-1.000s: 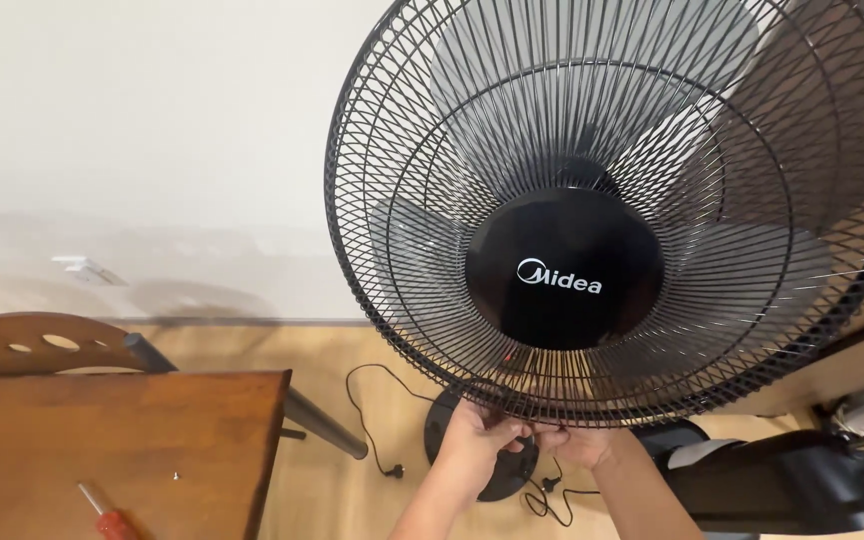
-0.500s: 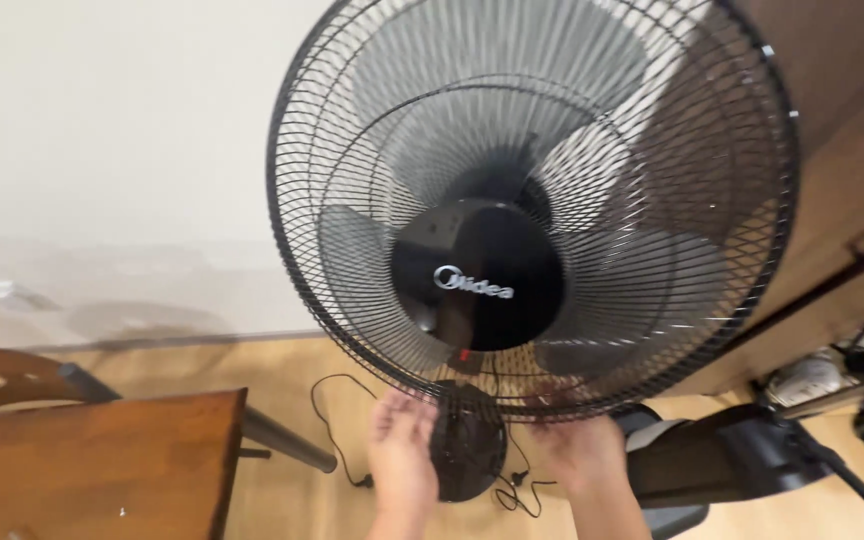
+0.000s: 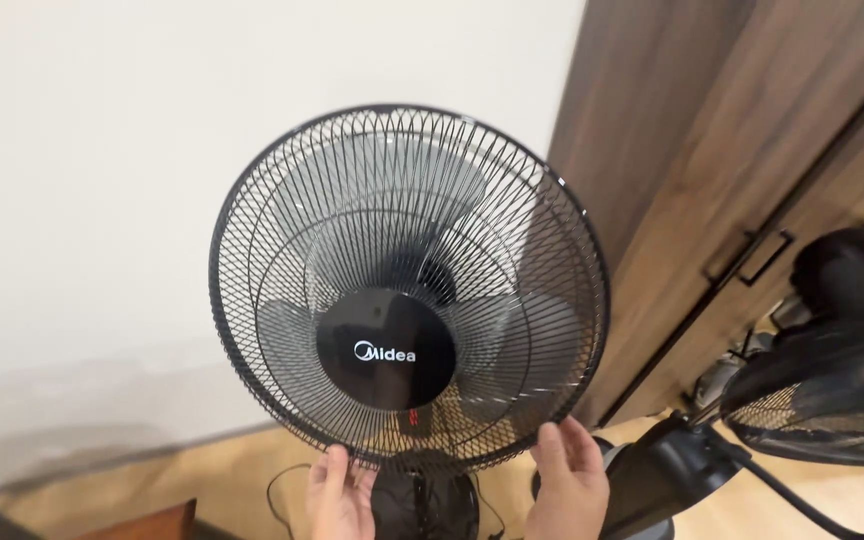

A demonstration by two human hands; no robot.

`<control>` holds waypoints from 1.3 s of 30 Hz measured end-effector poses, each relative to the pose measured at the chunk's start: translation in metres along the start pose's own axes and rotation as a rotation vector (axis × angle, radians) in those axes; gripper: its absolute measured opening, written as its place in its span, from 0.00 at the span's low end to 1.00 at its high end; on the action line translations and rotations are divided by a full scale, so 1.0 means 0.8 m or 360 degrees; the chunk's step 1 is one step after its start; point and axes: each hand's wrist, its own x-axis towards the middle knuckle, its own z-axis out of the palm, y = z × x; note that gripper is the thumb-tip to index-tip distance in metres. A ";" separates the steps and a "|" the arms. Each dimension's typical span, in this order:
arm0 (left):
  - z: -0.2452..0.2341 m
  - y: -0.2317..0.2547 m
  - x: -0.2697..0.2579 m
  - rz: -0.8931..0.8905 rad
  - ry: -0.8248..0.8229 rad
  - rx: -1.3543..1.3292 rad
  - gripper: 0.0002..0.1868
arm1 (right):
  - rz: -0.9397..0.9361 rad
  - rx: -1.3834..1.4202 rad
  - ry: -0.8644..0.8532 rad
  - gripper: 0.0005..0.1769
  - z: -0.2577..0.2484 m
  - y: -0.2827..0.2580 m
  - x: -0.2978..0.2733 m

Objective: The person disassembles a standing electric fan by removing the front grille, fan blades, and rear grille using a screwdriver and hands. The components are placed on a nearby table.

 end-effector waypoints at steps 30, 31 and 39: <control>0.144 0.243 -0.013 0.0431 0.0144 0.1110 0.32 | -0.0398 -0.0657 -0.0487 0.34 0.025 -0.097 0.129; 0.146 0.246 -0.017 0.0447 0.0156 0.1113 0.31 | -0.0345 -0.0635 -0.0514 0.33 0.026 -0.098 0.129; 0.144 0.253 -0.018 0.0507 0.0148 0.1191 0.29 | -0.0237 -0.0541 -0.0632 0.29 0.016 -0.096 0.147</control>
